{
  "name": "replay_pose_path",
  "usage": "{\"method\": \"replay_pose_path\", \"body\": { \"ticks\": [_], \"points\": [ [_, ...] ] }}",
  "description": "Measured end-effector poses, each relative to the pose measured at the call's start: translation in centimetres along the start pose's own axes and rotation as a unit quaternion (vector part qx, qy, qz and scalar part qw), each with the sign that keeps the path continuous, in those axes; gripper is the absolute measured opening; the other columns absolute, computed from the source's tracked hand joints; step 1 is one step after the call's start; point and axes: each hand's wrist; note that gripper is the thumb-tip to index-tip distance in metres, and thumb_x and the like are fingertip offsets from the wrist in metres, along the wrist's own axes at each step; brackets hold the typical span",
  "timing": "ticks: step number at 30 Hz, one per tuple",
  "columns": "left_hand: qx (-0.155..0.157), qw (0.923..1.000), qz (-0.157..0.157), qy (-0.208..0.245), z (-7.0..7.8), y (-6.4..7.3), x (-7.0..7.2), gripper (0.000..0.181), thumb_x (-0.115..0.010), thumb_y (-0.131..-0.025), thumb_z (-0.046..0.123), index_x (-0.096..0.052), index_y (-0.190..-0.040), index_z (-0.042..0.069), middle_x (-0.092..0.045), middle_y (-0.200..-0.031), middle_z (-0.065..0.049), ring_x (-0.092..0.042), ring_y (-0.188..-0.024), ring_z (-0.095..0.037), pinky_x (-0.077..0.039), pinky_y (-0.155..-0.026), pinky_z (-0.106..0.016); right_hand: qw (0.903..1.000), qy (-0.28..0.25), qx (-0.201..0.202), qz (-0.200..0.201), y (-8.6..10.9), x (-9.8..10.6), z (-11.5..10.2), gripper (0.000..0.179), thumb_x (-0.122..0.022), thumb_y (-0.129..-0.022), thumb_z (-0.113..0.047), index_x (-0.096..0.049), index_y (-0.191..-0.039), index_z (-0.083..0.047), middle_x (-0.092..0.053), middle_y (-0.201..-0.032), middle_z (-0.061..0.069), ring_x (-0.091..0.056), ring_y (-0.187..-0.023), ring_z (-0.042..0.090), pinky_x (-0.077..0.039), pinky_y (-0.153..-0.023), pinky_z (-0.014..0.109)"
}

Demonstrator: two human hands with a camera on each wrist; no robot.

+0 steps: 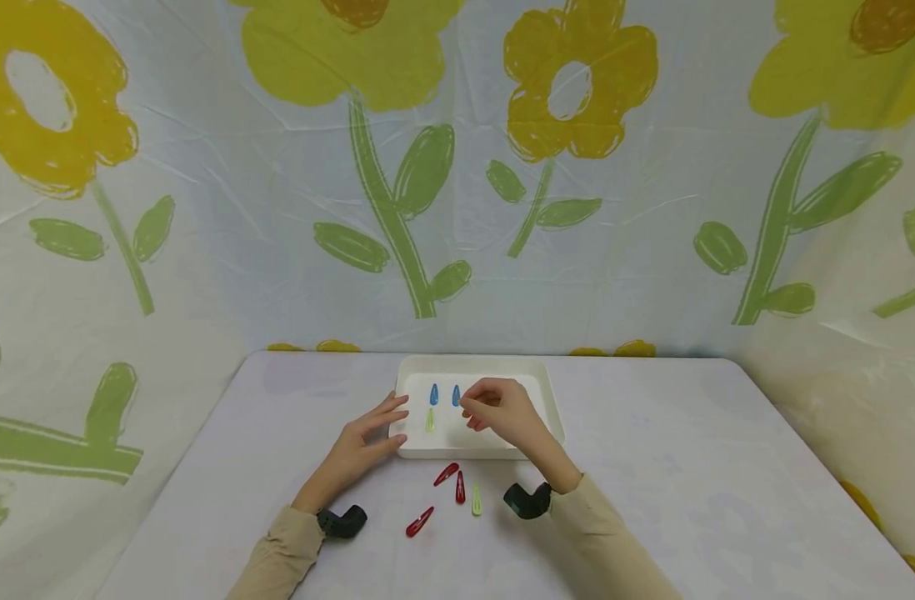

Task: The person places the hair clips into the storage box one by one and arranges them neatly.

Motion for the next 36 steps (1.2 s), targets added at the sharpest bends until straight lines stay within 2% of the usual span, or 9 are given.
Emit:
{"method": "replay_pose_path", "body": {
  "ticks": [6,14,17,23,27,33,36],
  "points": [
    [0.001,1.0,-0.002,0.0,0.2,0.1,0.0,0.046,-0.072,-0.093,0.021,-0.061,-0.134,0.003,-0.045,-0.153,-0.004,-0.021,-0.15,-0.026,-0.018,-0.116,-0.019,0.9996,0.024,0.016,-0.002,2.0,0.9,-0.2,0.012,-0.068,-0.094,-0.009,-0.07,-0.093,0.003,-0.07,-0.081,0.019,-0.067,-0.068,0.041,-0.059,-0.061,0.03],
    [-0.006,1.0,-0.003,0.003,0.0,0.0,-0.1,0.046,-0.072,-0.093,0.02,-0.061,-0.134,0.003,-0.045,-0.153,-0.004,-0.021,-0.149,-0.029,-0.017,-0.115,-0.016,0.9962,0.082,0.01,-0.026,4.4,0.9,-0.2,0.008,-0.07,-0.093,-0.01,-0.07,-0.086,-0.005,-0.067,-0.075,0.015,-0.062,-0.06,0.021,-0.055,-0.057,0.025],
    [-0.001,1.0,-0.005,0.005,0.0,0.0,0.0,0.046,-0.072,-0.092,0.02,-0.061,-0.134,0.004,-0.045,-0.153,-0.004,-0.02,-0.15,-0.029,-0.017,-0.115,-0.015,0.9939,0.101,-0.002,-0.044,5.0,0.6,0.1,0.009,-0.07,-0.093,-0.01,-0.07,-0.086,-0.003,-0.066,-0.072,0.01,-0.06,-0.06,0.015,-0.054,-0.057,0.023],
    [0.006,1.0,-0.007,0.004,0.0,0.0,0.1,0.048,-0.073,-0.092,0.021,-0.061,-0.135,0.003,-0.044,-0.153,-0.004,-0.02,-0.15,-0.03,-0.016,-0.115,-0.015,0.9792,0.19,-0.006,-0.07,6.2,-0.2,0.7,0.013,-0.073,-0.09,-0.013,-0.069,-0.079,-0.008,-0.06,-0.067,-0.006,-0.053,-0.058,0.007,-0.047,-0.052,0.021],
    [0.002,0.9999,-0.008,0.008,0.1,0.1,0.2,0.047,-0.072,-0.092,0.02,-0.061,-0.135,0.003,-0.044,-0.153,-0.005,-0.02,-0.15,-0.029,-0.016,-0.116,-0.017,0.9697,0.232,-0.02,-0.074,6.8,-0.9,1.2,0.02,-0.08,-0.083,-0.016,-0.064,-0.071,-0.014,-0.055,-0.062,-0.008,-0.048,-0.057,0.006,-0.042,-0.051,0.021],
    [-0.004,0.9999,-0.004,0.012,0.0,0.0,0.0,0.045,-0.073,-0.092,0.015,-0.061,-0.134,0.003,-0.045,-0.153,-0.007,-0.021,-0.149,-0.031,-0.017,-0.115,-0.016,0.9699,0.215,-0.074,-0.089,7.3,-2.1,2.0,0.031,-0.088,-0.073,-0.017,-0.059,-0.08,-0.008,-0.053,-0.061,-0.002,-0.049,-0.056,0.01,-0.041,-0.049,0.023],
    [0.0,0.9999,-0.001,0.012,0.8,0.1,0.0,0.044,-0.072,-0.091,0.009,-0.061,-0.133,-0.001,-0.044,-0.152,-0.012,-0.021,-0.149,-0.034,-0.017,-0.118,-0.023,0.9692,0.209,-0.093,-0.092,7.5,-2.6,2.3,0.037,-0.089,-0.073,-0.018,-0.058,-0.087,-0.006,-0.051,-0.061,-0.001,-0.047,-0.056,0.011,-0.04,-0.049,0.024]
  ]
}}
Point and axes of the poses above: each hand's wrist, its own y-axis away from the middle knuckle, its own x-axis out of the back of the hand, z = x × y
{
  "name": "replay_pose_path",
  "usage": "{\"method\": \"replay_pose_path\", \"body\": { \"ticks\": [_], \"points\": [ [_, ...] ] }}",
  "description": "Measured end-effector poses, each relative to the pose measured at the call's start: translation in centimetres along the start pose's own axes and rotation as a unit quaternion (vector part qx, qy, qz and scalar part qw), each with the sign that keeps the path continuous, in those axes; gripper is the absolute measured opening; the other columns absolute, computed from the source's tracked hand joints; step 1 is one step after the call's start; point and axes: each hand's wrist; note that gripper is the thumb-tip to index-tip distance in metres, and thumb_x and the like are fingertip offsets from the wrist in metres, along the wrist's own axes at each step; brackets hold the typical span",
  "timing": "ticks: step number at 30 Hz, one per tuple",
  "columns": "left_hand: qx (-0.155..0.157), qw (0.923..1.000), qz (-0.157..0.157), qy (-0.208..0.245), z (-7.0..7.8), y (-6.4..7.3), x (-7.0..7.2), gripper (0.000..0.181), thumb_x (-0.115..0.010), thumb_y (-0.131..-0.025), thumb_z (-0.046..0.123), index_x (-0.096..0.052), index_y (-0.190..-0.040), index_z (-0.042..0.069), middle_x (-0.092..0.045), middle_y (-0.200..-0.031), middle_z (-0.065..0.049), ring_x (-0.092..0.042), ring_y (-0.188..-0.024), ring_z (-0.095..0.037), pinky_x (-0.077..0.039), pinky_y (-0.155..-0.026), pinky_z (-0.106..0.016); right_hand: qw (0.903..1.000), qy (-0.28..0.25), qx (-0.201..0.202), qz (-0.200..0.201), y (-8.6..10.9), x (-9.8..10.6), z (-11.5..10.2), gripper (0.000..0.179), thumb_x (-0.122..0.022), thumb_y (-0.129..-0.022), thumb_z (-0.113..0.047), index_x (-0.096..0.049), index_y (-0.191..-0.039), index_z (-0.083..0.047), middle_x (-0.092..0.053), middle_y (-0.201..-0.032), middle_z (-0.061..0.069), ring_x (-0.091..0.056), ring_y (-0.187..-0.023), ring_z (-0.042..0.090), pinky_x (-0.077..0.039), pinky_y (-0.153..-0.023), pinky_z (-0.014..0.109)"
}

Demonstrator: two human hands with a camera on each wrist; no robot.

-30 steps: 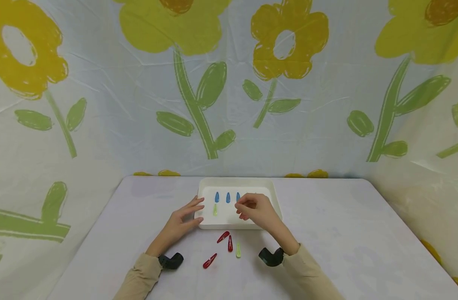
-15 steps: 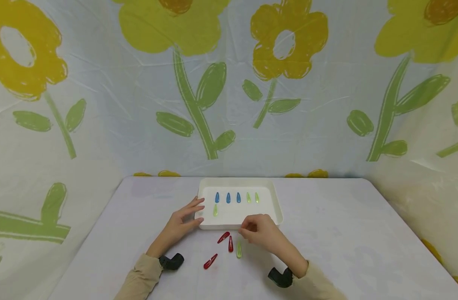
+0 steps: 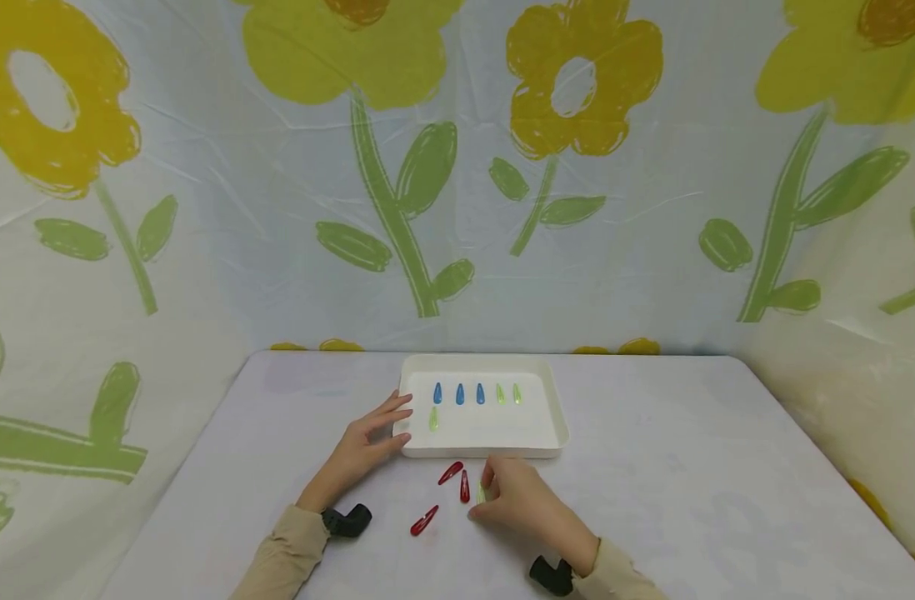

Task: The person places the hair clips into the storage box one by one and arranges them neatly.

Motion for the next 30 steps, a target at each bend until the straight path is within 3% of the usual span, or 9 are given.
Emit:
{"method": "replay_pose_path", "body": {
  "ticks": [2,4,9,13,19,25,30],
  "points": [
    [0.005,1.0,-0.001,0.002,1.1,0.0,0.0,0.044,-0.072,-0.091,0.007,-0.06,-0.133,-0.002,-0.044,-0.152,-0.015,-0.021,-0.149,-0.035,-0.017,-0.119,-0.031,1.0,0.004,-0.008,-0.001,0.0,-0.3,0.1,0.038,-0.089,-0.073,-0.019,-0.057,-0.09,-0.006,-0.05,-0.061,-0.002,-0.047,-0.054,0.011,-0.038,-0.049,0.023],
    [0.012,0.9999,-0.004,0.003,1.1,0.0,0.1,0.044,-0.072,-0.092,0.01,-0.061,-0.133,-0.001,-0.044,-0.152,-0.011,-0.021,-0.149,-0.031,-0.017,-0.119,-0.03,0.9999,0.006,-0.011,-0.002,0.1,-0.4,0.0,0.039,-0.089,-0.074,-0.02,-0.057,-0.093,-0.007,-0.049,-0.06,-0.002,-0.046,-0.053,0.011,-0.037,-0.048,0.023],
    [0.011,0.9999,-0.002,-0.003,-0.4,0.0,0.0,0.045,-0.073,-0.091,0.013,-0.062,-0.133,0.003,-0.045,-0.153,-0.004,-0.021,-0.15,-0.024,-0.016,-0.116,-0.016,1.0,0.005,-0.008,-0.001,0.1,-0.5,-0.2,0.041,-0.088,-0.074,-0.019,-0.057,-0.098,-0.006,-0.05,-0.062,-0.001,-0.046,-0.053,0.011,-0.037,-0.046,0.023],
    [0.01,0.9999,0.003,-0.001,1.0,0.0,0.0,0.043,-0.071,-0.091,0.005,-0.06,-0.133,-0.003,-0.044,-0.152,-0.013,-0.02,-0.149,-0.031,-0.016,-0.118,-0.022,1.0,0.008,-0.002,0.003,0.0,-0.5,-0.1,0.04,-0.087,-0.076,-0.018,-0.058,-0.101,-0.005,-0.05,-0.063,-0.001,-0.046,-0.054,0.011,-0.037,-0.047,0.024],
    [0.006,1.0,-0.004,0.004,3.0,0.0,0.2,0.043,-0.071,-0.091,0.005,-0.06,-0.131,-0.005,-0.044,-0.15,-0.019,-0.021,-0.148,-0.038,-0.019,-0.119,-0.034,0.9991,0.037,0.016,0.014,0.0,-0.6,0.2,0.031,-0.082,-0.077,-0.011,-0.059,-0.097,-0.007,-0.05,-0.063,-0.003,-0.045,-0.054,0.01,-0.038,-0.048,0.024],
    [0.006,0.9999,-0.002,0.008,3.3,0.0,0.2,0.043,-0.071,-0.091,0.004,-0.06,-0.131,-0.005,-0.045,-0.15,-0.018,-0.021,-0.148,-0.037,-0.019,-0.119,-0.037,0.9986,0.05,0.01,0.012,0.1,-0.5,-0.1,0.022,-0.074,-0.076,-0.003,-0.06,-0.093,-0.007,-0.051,-0.064,-0.002,-0.047,-0.054,0.012,-0.041,-0.047,0.025],
    [0.009,0.9999,-0.003,0.007,3.3,0.0,0.2,0.043,-0.071,-0.091,0.005,-0.06,-0.132,-0.005,-0.044,-0.151,-0.017,-0.021,-0.148,-0.037,-0.018,-0.118,-0.037,0.9945,0.1,0.012,0.027,0.2,-0.5,-0.5,0.016,-0.074,-0.074,-0.001,-0.063,-0.084,-0.008,-0.052,-0.064,-0.003,-0.047,-0.056,0.012,-0.042,-0.049,0.026]
  ]
}}
Point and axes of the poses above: each hand's wrist, its own y-axis away from the middle knuckle, its own x-axis out of the back of the hand, z = x × y
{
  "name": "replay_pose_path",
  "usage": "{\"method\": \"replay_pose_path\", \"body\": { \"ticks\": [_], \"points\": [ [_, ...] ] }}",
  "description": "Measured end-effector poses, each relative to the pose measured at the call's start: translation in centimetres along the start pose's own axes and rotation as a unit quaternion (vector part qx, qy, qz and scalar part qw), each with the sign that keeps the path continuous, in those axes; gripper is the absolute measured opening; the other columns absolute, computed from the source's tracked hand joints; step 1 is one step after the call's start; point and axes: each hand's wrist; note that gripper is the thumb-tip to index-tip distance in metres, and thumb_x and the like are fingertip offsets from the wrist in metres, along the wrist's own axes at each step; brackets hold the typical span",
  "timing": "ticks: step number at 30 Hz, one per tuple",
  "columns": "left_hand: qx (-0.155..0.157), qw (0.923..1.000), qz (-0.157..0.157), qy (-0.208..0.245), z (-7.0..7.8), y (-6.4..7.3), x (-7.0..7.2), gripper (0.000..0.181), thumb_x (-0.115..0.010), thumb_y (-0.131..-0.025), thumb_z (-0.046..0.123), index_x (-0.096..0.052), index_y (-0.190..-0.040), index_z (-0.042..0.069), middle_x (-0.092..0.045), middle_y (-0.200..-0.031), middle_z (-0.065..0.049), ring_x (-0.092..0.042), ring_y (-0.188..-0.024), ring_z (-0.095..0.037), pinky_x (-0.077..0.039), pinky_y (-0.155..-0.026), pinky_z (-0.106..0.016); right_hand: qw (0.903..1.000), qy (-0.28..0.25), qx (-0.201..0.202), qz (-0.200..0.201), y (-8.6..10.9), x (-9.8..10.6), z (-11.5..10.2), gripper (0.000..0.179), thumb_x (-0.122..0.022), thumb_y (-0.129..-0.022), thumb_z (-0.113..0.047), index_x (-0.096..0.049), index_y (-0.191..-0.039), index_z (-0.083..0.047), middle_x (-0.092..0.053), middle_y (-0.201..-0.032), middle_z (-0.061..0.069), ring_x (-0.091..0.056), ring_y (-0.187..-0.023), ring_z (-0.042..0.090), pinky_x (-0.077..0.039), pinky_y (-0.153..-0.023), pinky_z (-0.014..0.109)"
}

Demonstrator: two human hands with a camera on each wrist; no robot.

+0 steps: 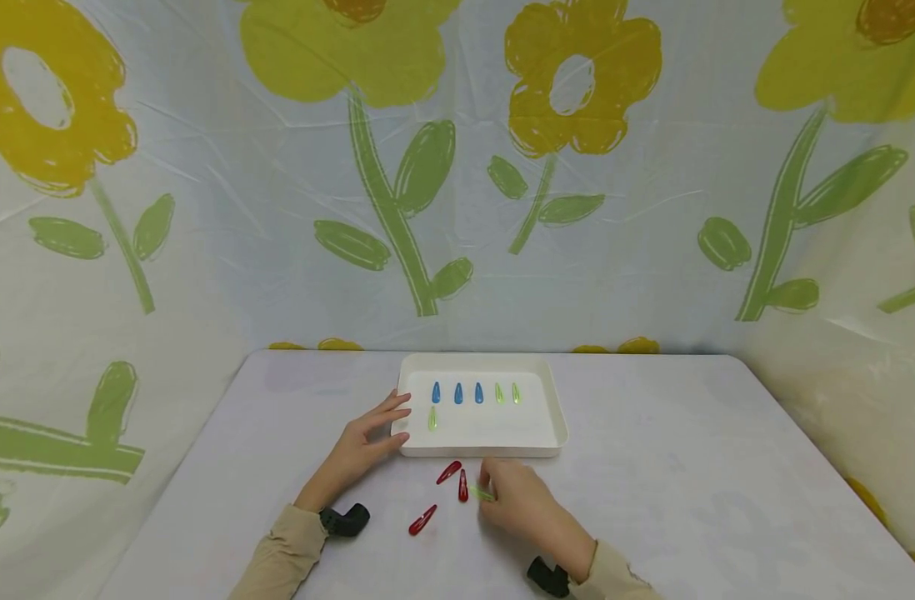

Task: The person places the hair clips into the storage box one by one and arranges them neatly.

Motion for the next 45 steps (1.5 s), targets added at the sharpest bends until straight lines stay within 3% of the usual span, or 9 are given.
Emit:
{"method": "replay_pose_path", "body": {
  "ticks": [7,13,21,26,32,41,45],
  "points": [
    [-0.001,1.0,0.0,-0.002,0.0,0.0,0.0,0.043,-0.071,-0.091,0.005,-0.06,-0.132,-0.005,-0.044,-0.151,-0.017,-0.021,-0.148,-0.037,-0.019,-0.119,-0.036,0.9933,0.095,0.043,0.048,0.0,-0.2,-0.3,0.019,-0.076,-0.073,0.0,-0.063,-0.066,-0.011,-0.05,-0.065,-0.006,-0.043,-0.059,0.009,-0.04,-0.052,0.025],
    [0.0,1.0,0.001,0.0,0.0,0.0,0.0,0.043,-0.071,-0.091,0.005,-0.06,-0.131,-0.005,-0.044,-0.151,-0.018,-0.021,-0.148,-0.038,-0.018,-0.119,-0.035,0.9878,0.129,0.066,0.056,0.1,-0.1,-0.5,0.026,-0.079,-0.074,-0.001,-0.061,-0.058,-0.013,-0.044,-0.063,-0.008,-0.038,-0.057,0.008,-0.035,-0.049,0.022],
    [-0.001,1.0,0.001,-0.005,-0.2,-0.1,0.0,0.043,-0.072,-0.091,0.004,-0.06,-0.131,-0.006,-0.045,-0.15,-0.019,-0.023,-0.147,-0.04,-0.021,-0.118,-0.032,0.9865,0.13,0.086,0.052,0.2,0.3,-0.5,0.027,-0.076,-0.071,0.005,-0.062,-0.056,-0.013,-0.046,-0.062,-0.009,-0.037,-0.056,0.006,-0.035,-0.047,0.021],
    [-0.013,0.9998,0.008,-0.012,-2.1,-0.2,-0.2,0.043,-0.072,-0.09,0.005,-0.06,-0.13,-0.006,-0.045,-0.15,-0.018,-0.022,-0.146,-0.041,-0.02,-0.118,-0.025,0.985,0.129,0.1,0.055,0.3,0.6,-0.4,0.032,-0.073,-0.071,0.007,-0.058,-0.055,-0.015,-0.045,-0.058,-0.01,-0.036,-0.054,0.005,-0.034,-0.045,0.02],
    [-0.015,0.9998,0.005,-0.015,-4.1,-0.3,-0.1,0.044,-0.073,-0.091,0.013,-0.062,-0.132,0.002,-0.046,-0.152,-0.007,-0.022,-0.149,-0.031,-0.018,-0.116,-0.017,0.9851,0.133,0.095,0.053,0.1,0.5,-0.1,0.031,-0.07,-0.067,0.01,-0.056,-0.056,-0.015,-0.045,-0.058,-0.01,-0.036,-0.053,0.005,-0.034,-0.044,0.021],
    [0.004,1.0,-0.001,-0.003,-3.7,-0.2,0.0,0.045,-0.074,-0.091,0.019,-0.062,-0.133,0.004,-0.045,-0.152,-0.001,-0.021,-0.15,-0.022,-0.017,-0.116,-0.016,0.9906,0.115,0.072,0.019,0.1,0.8,-0.1,0.026,-0.068,-0.065,0.01,-0.06,-0.061,-0.014,-0.05,-0.061,-0.01,-0.041,-0.055,0.006,-0.038,-0.047,0.023],
    [-0.01,0.9999,-0.001,-0.008,-4.3,-0.2,0.0,0.045,-0.073,-0.092,0.019,-0.062,-0.133,0.004,-0.045,-0.153,-0.002,-0.021,-0.15,-0.026,-0.017,-0.115,-0.014,0.9931,0.092,0.073,0.003,0.2,1.2,-0.1,0.023,-0.069,-0.068,0.009,-0.063,-0.064,-0.013,-0.053,-0.063,-0.009,-0.043,-0.057,0.006,-0.04,-0.049,0.023]
  ]
}}
Point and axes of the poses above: each hand's wrist, its own y-axis away from the middle knuckle, its own x-axis out of the back of the hand, z = x × y
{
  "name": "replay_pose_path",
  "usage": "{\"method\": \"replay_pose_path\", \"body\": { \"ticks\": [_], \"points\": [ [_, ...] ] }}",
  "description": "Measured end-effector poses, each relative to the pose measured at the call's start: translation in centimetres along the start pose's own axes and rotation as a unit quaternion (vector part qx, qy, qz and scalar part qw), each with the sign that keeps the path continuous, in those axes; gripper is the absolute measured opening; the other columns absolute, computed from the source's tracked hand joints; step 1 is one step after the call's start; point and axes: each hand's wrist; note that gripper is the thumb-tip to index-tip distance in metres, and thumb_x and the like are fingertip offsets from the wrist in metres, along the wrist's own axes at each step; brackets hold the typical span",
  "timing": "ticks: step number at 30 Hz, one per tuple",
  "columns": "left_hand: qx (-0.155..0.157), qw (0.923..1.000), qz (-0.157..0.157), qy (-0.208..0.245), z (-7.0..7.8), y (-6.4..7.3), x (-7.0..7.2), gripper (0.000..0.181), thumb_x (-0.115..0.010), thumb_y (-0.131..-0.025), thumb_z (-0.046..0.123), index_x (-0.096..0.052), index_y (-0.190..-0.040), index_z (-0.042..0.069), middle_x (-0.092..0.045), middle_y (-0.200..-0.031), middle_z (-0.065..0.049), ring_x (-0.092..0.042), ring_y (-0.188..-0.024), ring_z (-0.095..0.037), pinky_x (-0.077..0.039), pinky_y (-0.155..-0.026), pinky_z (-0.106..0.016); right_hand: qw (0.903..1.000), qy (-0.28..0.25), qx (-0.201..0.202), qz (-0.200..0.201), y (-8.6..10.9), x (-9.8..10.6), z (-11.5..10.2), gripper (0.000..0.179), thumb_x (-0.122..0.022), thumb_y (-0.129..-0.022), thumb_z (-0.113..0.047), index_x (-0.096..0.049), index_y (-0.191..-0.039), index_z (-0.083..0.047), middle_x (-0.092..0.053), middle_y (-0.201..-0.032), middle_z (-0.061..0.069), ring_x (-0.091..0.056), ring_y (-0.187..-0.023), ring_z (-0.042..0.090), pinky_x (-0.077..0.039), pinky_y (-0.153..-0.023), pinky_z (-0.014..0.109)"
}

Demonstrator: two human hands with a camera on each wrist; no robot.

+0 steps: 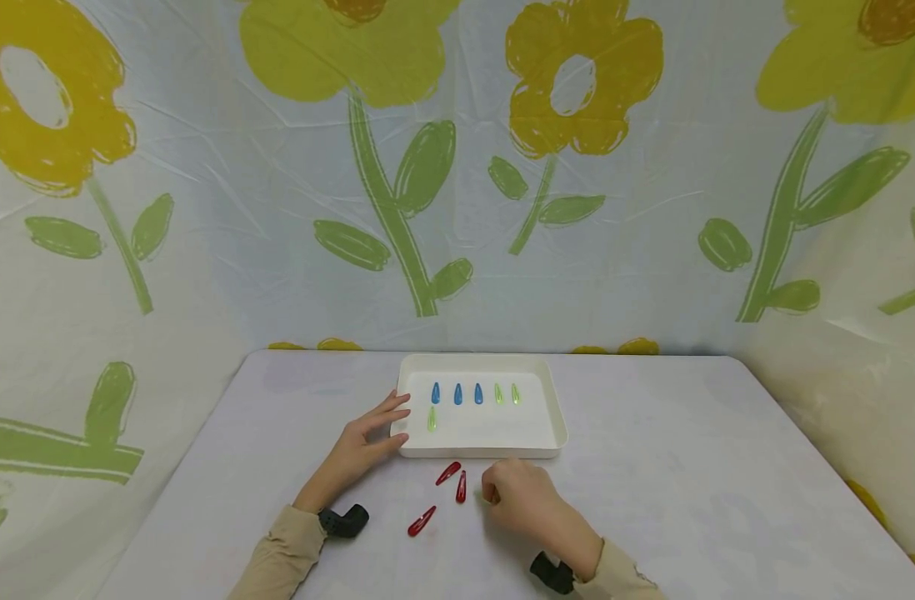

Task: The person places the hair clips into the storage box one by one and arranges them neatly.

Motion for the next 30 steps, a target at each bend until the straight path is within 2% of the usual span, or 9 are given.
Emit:
{"method": "replay_pose_path", "body": {
  "ticks": [8,12,15,18,23,30],
  "points": [
    [0.012,0.9999,-0.004,-0.003,0.14,-0.15,0.02,0.046,-0.073,-0.092,0.022,-0.063,-0.134,0.007,-0.045,-0.153,0.001,-0.021,-0.15,-0.021,-0.017,-0.115,-0.015,0.9991,-0.036,0.004,-0.02,-0.17,0.22,0.32,0.021,-0.071,-0.071,0.007,-0.067,-0.067,-0.013,-0.051,-0.061,-0.011,-0.044,-0.058,0.005,-0.041,-0.05,0.022],
    [0.009,1.0,0.0,-0.003,0.14,-0.13,-0.02,0.045,-0.073,-0.092,0.021,-0.063,-0.133,0.006,-0.045,-0.152,-0.001,-0.021,-0.15,-0.025,-0.017,-0.115,-0.015,0.9973,-0.068,0.016,-0.023,-0.22,0.26,0.44,0.022,-0.071,-0.071,0.009,-0.069,-0.068,-0.013,-0.053,-0.062,-0.012,-0.045,-0.058,0.004,-0.042,-0.051,0.022],
    [0.01,1.0,0.001,-0.001,0.09,-0.01,-0.04,0.045,-0.073,-0.092,0.02,-0.063,-0.133,0.006,-0.045,-0.152,-0.003,-0.02,-0.15,-0.029,-0.017,-0.114,-0.014,0.9938,-0.104,0.02,-0.034,-0.24,0.28,0.48,0.022,-0.071,-0.073,0.009,-0.07,-0.069,-0.013,-0.055,-0.063,-0.012,-0.047,-0.059,0.003,-0.044,-0.052,0.021],
    [0.021,0.9998,-0.002,-0.002,0.07,0.2,-0.08,0.046,-0.073,-0.092,0.021,-0.063,-0.134,0.008,-0.044,-0.153,0.0,-0.02,-0.15,-0.027,-0.017,-0.114,-0.013,0.9889,-0.14,0.019,-0.046,-0.23,0.26,0.52,0.021,-0.07,-0.074,0.009,-0.07,-0.07,-0.012,-0.058,-0.065,-0.01,-0.049,-0.062,0.003,-0.045,-0.055,0.021],
    [0.024,0.9997,-0.006,-0.008,0.42,0.09,-0.02,0.047,-0.073,-0.092,0.024,-0.061,-0.136,0.009,-0.043,-0.153,0.005,-0.02,-0.15,-0.018,-0.017,-0.115,-0.014,0.9832,-0.173,0.027,-0.052,-0.39,0.64,0.59,0.02,-0.069,-0.076,0.009,-0.071,-0.074,-0.01,-0.061,-0.069,-0.008,-0.052,-0.064,0.003,-0.047,-0.057,0.022],
    [0.014,0.9998,-0.006,-0.014,0.67,-0.02,0.07,0.046,-0.072,-0.093,0.023,-0.062,-0.135,0.007,-0.044,-0.153,0.001,-0.021,-0.15,-0.022,-0.019,-0.115,-0.017,0.976,-0.209,0.037,-0.049,-0.66,0.89,0.49,0.018,-0.069,-0.079,0.01,-0.072,-0.076,-0.007,-0.063,-0.069,-0.007,-0.054,-0.062,0.005,-0.049,-0.056,0.022]
  ]
}}
Point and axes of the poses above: each hand's wrist, its own y-axis away from the middle knuckle, its own x-axis out of the back of the hand, z = x × y
